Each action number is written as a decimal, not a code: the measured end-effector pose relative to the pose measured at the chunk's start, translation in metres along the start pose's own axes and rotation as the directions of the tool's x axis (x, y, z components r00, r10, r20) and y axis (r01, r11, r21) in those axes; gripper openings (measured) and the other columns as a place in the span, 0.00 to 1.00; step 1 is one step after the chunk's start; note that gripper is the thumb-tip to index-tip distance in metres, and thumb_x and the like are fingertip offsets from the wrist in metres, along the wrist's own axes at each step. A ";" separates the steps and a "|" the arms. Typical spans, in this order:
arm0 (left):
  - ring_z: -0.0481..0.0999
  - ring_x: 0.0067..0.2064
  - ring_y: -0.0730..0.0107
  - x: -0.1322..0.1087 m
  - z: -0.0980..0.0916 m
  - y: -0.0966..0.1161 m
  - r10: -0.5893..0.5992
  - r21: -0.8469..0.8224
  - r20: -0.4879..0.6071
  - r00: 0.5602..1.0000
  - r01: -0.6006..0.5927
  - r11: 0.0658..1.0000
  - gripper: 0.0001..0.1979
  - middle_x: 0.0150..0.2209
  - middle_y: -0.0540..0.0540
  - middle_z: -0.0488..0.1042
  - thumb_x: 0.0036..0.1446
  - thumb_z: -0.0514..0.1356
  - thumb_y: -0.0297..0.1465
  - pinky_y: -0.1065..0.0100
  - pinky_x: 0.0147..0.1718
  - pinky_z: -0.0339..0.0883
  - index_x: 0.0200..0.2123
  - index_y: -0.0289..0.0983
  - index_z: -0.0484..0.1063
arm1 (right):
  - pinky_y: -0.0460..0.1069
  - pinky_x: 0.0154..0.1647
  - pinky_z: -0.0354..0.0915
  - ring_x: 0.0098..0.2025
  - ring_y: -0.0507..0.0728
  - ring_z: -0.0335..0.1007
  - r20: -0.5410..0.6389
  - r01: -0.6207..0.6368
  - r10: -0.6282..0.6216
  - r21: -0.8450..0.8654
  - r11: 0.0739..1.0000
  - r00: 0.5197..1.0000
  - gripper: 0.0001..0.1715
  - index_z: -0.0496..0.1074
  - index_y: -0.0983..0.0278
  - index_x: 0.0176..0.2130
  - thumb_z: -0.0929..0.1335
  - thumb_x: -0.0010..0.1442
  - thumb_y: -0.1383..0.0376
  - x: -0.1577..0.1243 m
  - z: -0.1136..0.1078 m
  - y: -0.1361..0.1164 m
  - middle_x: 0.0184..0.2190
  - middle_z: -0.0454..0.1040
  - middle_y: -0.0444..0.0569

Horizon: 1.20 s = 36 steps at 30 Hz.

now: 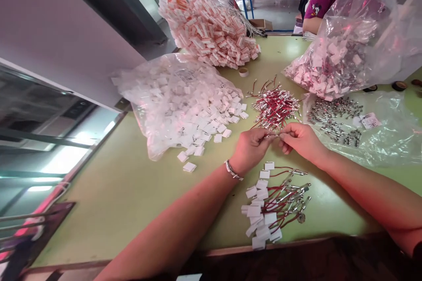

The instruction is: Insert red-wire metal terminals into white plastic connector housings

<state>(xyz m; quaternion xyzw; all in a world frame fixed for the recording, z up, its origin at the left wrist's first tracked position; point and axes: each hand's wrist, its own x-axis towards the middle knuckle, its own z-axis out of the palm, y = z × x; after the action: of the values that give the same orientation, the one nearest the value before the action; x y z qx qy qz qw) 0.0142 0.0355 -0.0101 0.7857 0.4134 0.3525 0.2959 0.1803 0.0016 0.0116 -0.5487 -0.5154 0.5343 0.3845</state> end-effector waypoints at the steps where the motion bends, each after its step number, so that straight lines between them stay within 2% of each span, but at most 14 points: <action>1: 0.72 0.29 0.70 0.001 0.001 -0.002 -0.004 0.023 0.017 1.000 0.003 1.000 0.06 0.26 0.47 0.76 0.55 0.59 0.29 0.69 0.30 0.64 0.28 0.37 0.76 | 0.49 0.25 0.68 0.22 0.50 0.69 0.006 0.021 -0.020 -0.098 0.995 1.000 0.07 0.70 0.62 0.31 0.68 0.55 0.61 0.002 -0.005 -0.002 0.23 0.74 0.44; 3: 0.73 0.30 0.70 0.003 0.004 -0.005 -0.019 0.059 0.058 0.998 0.015 0.998 0.07 0.28 0.47 0.76 0.56 0.58 0.29 0.69 0.32 0.64 0.28 0.36 0.75 | 0.50 0.27 0.66 0.25 0.52 0.69 -0.020 0.101 -0.117 -0.384 0.918 0.993 0.07 0.73 0.62 0.33 0.69 0.54 0.61 0.008 -0.024 -0.009 0.26 0.76 0.46; 4: 0.73 0.31 0.69 0.004 0.005 -0.006 -0.017 0.071 0.080 0.997 0.011 0.997 0.07 0.29 0.46 0.76 0.56 0.58 0.29 0.69 0.32 0.64 0.28 0.36 0.75 | 0.50 0.29 0.65 0.28 0.53 0.70 -0.057 0.134 -0.195 -0.538 0.832 0.979 0.08 0.75 0.61 0.35 0.70 0.54 0.60 0.011 -0.038 -0.013 0.29 0.76 0.47; 7: 0.72 0.34 0.68 0.007 0.006 -0.007 0.055 0.071 0.163 0.985 -0.067 0.995 0.09 0.30 0.45 0.75 0.59 0.55 0.29 0.67 0.36 0.65 0.29 0.36 0.74 | 0.50 0.27 0.58 0.26 0.54 0.67 -0.085 0.031 -0.227 -0.884 0.466 0.970 0.09 0.77 0.60 0.34 0.66 0.58 0.64 0.019 -0.082 -0.017 0.28 0.76 0.48; 9: 0.71 0.34 0.67 0.008 0.006 -0.006 0.091 0.067 0.183 0.979 -0.105 0.992 0.12 0.30 0.45 0.74 0.61 0.53 0.29 0.66 0.36 0.65 0.28 0.36 0.73 | 0.50 0.25 0.55 0.29 0.55 0.68 -0.026 0.016 -0.162 -0.967 0.253 0.986 0.08 0.78 0.59 0.35 0.67 0.55 0.65 0.023 -0.105 -0.013 0.32 0.76 0.49; 10: 0.71 0.34 0.67 0.008 0.006 -0.005 0.098 0.063 0.177 0.979 -0.111 0.992 0.13 0.29 0.44 0.73 0.62 0.52 0.30 0.65 0.37 0.65 0.28 0.35 0.72 | 0.50 0.26 0.55 0.31 0.56 0.68 0.010 0.040 -0.161 -0.982 0.183 0.987 0.10 0.78 0.59 0.37 0.67 0.55 0.66 0.025 -0.113 -0.009 0.35 0.76 0.50; 13: 0.72 0.36 0.67 0.009 0.003 -0.002 0.105 0.011 0.111 0.988 -0.107 0.994 0.14 0.30 0.44 0.74 0.63 0.51 0.32 0.64 0.41 0.65 0.28 0.36 0.73 | 0.50 0.28 0.55 0.35 0.57 0.69 0.084 0.106 -0.201 -0.989 0.101 0.976 0.12 0.77 0.60 0.39 0.65 0.58 0.66 0.031 -0.122 0.004 0.38 0.74 0.51; 16: 0.72 0.38 0.68 0.010 -0.004 0.001 0.072 -0.048 0.049 0.996 -0.070 0.996 0.13 0.33 0.44 0.76 0.63 0.52 0.33 0.65 0.44 0.64 0.33 0.37 0.75 | 0.50 0.30 0.57 0.36 0.58 0.68 0.116 0.145 -0.245 -0.984 0.103 0.962 0.12 0.78 0.61 0.37 0.65 0.59 0.64 0.036 -0.123 0.010 0.37 0.74 0.52; 19: 0.69 0.31 0.70 0.012 -0.013 0.005 -0.058 -0.060 0.038 0.998 0.060 0.996 0.14 0.28 0.47 0.73 0.63 0.51 0.34 0.68 0.35 0.64 0.32 0.36 0.75 | 0.52 0.34 0.60 0.37 0.59 0.69 0.081 0.146 -0.362 -0.977 0.156 0.928 0.12 0.78 0.63 0.37 0.65 0.59 0.64 0.035 -0.119 0.004 0.37 0.74 0.54; 22: 0.65 0.26 0.73 0.012 -0.018 0.009 -0.117 -0.131 0.098 0.988 0.129 0.983 0.16 0.23 0.51 0.67 0.63 0.50 0.36 0.71 0.29 0.61 0.35 0.35 0.76 | 0.53 0.34 0.61 0.33 0.58 0.69 -0.064 0.118 -0.461 -0.927 0.356 0.885 0.13 0.76 0.63 0.40 0.63 0.61 0.64 0.025 -0.097 -0.008 0.32 0.76 0.52; 25: 0.61 0.24 0.75 0.011 -0.018 0.013 -0.073 -0.248 0.191 0.979 0.121 0.961 0.16 0.21 0.53 0.62 0.63 0.50 0.37 0.72 0.27 0.59 0.38 0.36 0.75 | 0.52 0.35 0.64 0.32 0.56 0.71 -0.025 0.304 -0.475 -0.738 0.602 0.880 0.12 0.76 0.59 0.41 0.64 0.61 0.63 0.010 -0.058 -0.015 0.33 0.78 0.48; 28: 0.59 0.24 0.76 0.009 -0.015 0.016 -0.019 -0.288 0.247 0.969 0.092 0.953 0.16 0.21 0.53 0.60 0.63 0.50 0.37 0.72 0.25 0.58 0.33 0.36 0.74 | 0.52 0.37 0.66 0.34 0.54 0.72 -0.006 0.412 -0.497 -0.550 0.726 0.868 0.11 0.77 0.57 0.40 0.65 0.61 0.62 0.000 -0.025 -0.014 0.35 0.78 0.46; 32: 0.60 0.24 0.76 0.008 -0.014 0.019 0.034 -0.265 0.322 0.946 0.056 0.963 0.16 0.20 0.53 0.62 0.63 0.49 0.36 0.72 0.26 0.59 0.28 0.36 0.70 | 0.50 0.35 0.66 0.30 0.52 0.70 0.026 0.401 -0.448 -0.496 0.770 0.894 0.10 0.77 0.57 0.33 0.65 0.60 0.61 -0.002 -0.014 -0.008 0.28 0.77 0.43; 36: 0.64 0.26 0.74 0.009 -0.015 0.016 0.058 -0.169 0.357 0.932 0.003 0.986 0.16 0.23 0.51 0.67 0.64 0.47 0.35 0.71 0.29 0.61 0.28 0.37 0.69 | 0.49 0.33 0.62 0.29 0.51 0.67 0.131 0.445 -0.457 -0.565 0.695 0.880 0.10 0.76 0.58 0.29 0.65 0.59 0.62 0.002 -0.025 -0.007 0.27 0.75 0.43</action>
<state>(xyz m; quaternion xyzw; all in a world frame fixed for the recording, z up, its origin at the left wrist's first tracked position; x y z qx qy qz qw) 0.0128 0.0377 0.0137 0.8152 0.3101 0.2397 0.4265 0.2036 0.0082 0.0217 -0.5008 -0.7677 0.2356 0.3229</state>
